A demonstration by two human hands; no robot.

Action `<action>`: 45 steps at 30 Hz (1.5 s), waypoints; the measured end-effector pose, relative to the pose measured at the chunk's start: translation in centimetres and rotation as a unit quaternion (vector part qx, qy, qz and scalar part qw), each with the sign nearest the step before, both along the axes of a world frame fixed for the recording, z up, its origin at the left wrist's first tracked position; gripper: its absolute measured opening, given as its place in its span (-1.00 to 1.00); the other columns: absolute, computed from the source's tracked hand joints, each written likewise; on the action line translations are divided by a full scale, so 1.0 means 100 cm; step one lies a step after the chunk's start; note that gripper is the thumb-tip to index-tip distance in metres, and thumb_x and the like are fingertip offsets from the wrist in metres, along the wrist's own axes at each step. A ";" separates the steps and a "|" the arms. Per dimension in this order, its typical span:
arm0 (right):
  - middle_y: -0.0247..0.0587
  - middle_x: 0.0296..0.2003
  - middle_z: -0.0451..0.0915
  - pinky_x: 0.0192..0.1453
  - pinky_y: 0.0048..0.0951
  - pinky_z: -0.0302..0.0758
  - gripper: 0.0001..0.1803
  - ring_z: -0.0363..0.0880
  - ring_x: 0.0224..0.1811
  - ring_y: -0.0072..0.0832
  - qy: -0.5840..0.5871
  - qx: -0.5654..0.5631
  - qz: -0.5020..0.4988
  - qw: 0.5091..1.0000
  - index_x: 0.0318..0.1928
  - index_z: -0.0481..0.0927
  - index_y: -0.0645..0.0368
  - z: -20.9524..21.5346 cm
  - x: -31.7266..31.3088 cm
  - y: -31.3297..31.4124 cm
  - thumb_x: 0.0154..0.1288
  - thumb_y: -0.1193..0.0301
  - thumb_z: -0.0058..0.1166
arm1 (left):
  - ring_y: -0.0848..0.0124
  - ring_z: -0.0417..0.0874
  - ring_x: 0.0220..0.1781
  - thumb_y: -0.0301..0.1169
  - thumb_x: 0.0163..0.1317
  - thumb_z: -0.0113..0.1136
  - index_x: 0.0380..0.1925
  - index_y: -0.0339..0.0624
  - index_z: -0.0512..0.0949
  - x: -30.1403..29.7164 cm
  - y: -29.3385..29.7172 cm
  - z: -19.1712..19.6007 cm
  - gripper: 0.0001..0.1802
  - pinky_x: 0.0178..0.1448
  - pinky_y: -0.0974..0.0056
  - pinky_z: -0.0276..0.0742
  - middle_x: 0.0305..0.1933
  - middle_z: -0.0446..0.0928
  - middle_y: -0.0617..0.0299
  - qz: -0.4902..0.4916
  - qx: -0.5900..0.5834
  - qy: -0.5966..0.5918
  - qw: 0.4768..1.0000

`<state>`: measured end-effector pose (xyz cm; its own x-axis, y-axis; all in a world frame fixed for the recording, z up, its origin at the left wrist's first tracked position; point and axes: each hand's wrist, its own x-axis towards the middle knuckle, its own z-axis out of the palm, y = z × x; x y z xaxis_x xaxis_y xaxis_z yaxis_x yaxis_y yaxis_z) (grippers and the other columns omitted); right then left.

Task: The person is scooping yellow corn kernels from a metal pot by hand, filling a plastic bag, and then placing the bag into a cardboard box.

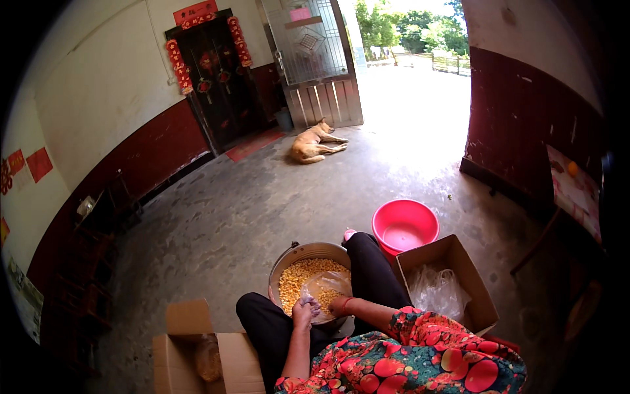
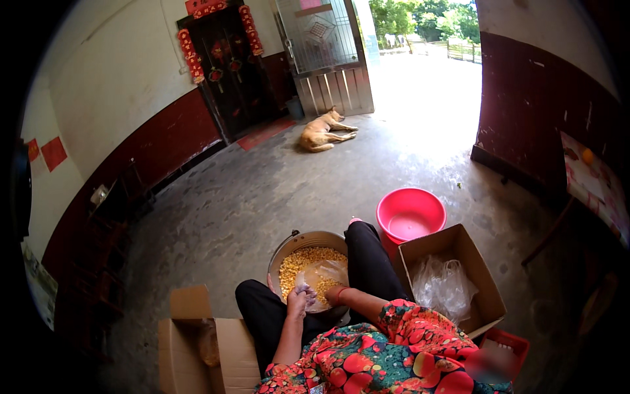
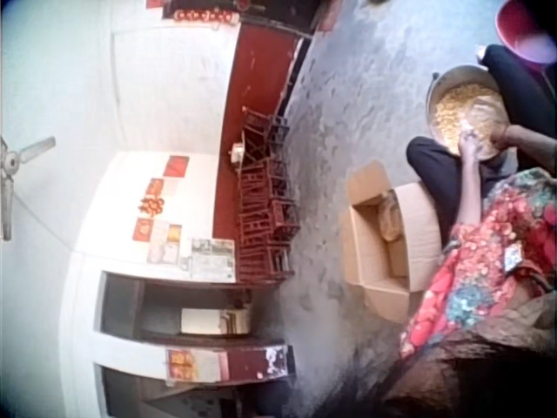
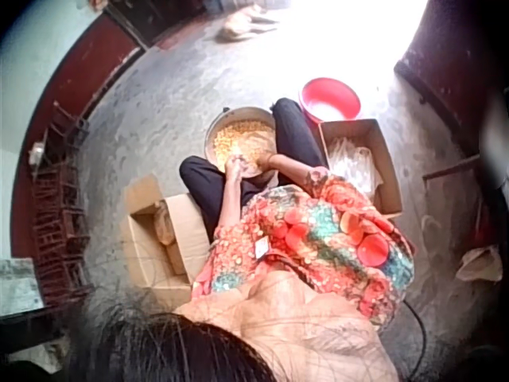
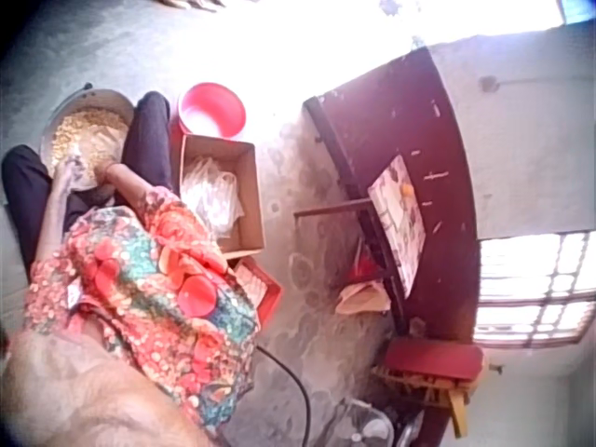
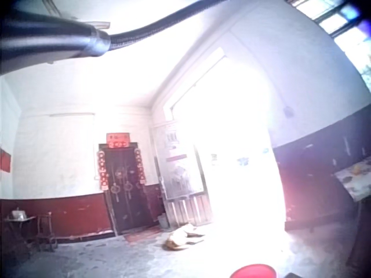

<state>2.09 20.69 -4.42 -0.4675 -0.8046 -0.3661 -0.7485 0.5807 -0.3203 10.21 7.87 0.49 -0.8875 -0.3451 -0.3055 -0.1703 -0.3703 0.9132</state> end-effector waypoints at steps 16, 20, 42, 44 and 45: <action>-0.09 -0.37 0.54 -0.16 -0.25 0.38 -0.71 0.50 -0.28 -0.21 -0.002 0.016 -0.005 1.000 -0.32 0.55 0.04 0.012 0.004 -0.001 -0.03 0.28 -0.18 | 0.63 0.14 -0.80 -0.47 -0.04 -0.07 -0.46 -0.17 0.49 0.000 -0.004 0.003 -0.85 -0.75 0.52 0.00 -0.72 0.25 0.40 -0.020 -0.017 -0.009 1.000; -0.09 -0.36 0.54 -0.15 -0.25 0.38 -0.71 0.50 -0.28 -0.20 -0.004 0.011 -0.002 1.000 -0.32 0.55 0.05 0.012 0.005 -0.001 -0.02 0.29 -0.18 | 0.65 0.18 -0.77 -0.43 -0.04 0.04 -0.47 -0.16 0.51 0.001 0.002 0.005 -0.88 -0.71 0.55 0.06 -0.71 0.29 0.44 -0.018 -0.064 0.022 0.998; -0.06 -0.23 0.52 -0.05 -0.29 0.37 -0.65 0.48 -0.15 -0.20 -0.028 0.042 -0.011 0.999 -0.23 0.55 0.10 0.026 0.007 -0.002 -0.07 0.33 -0.13 | 0.67 0.23 -0.73 -0.28 0.14 -0.03 -0.45 -0.23 0.54 -0.004 0.000 -0.017 -0.75 -0.67 0.54 0.09 -0.72 0.33 0.43 -0.066 -0.162 0.023 0.984; -0.06 -0.23 0.52 -0.05 -0.29 0.37 -0.66 0.48 -0.15 -0.20 -0.026 0.040 -0.016 0.999 -0.23 0.55 0.10 0.023 0.006 -0.002 -0.07 0.33 -0.13 | 0.66 0.27 -0.71 -0.30 0.14 -0.02 -0.45 -0.23 0.54 -0.004 0.000 -0.017 -0.77 -0.65 0.54 0.14 -0.69 0.36 0.41 -0.076 -0.152 0.029 0.985; -0.06 -0.23 0.52 -0.05 -0.29 0.37 -0.66 0.48 -0.15 -0.20 -0.026 0.038 -0.018 0.999 -0.23 0.55 0.10 0.021 0.005 -0.002 -0.07 0.33 -0.13 | 0.65 0.29 -0.70 -0.31 0.13 -0.01 -0.44 -0.22 0.54 -0.004 0.000 -0.018 -0.78 -0.64 0.53 0.16 -0.68 0.37 0.41 -0.080 -0.147 0.031 0.985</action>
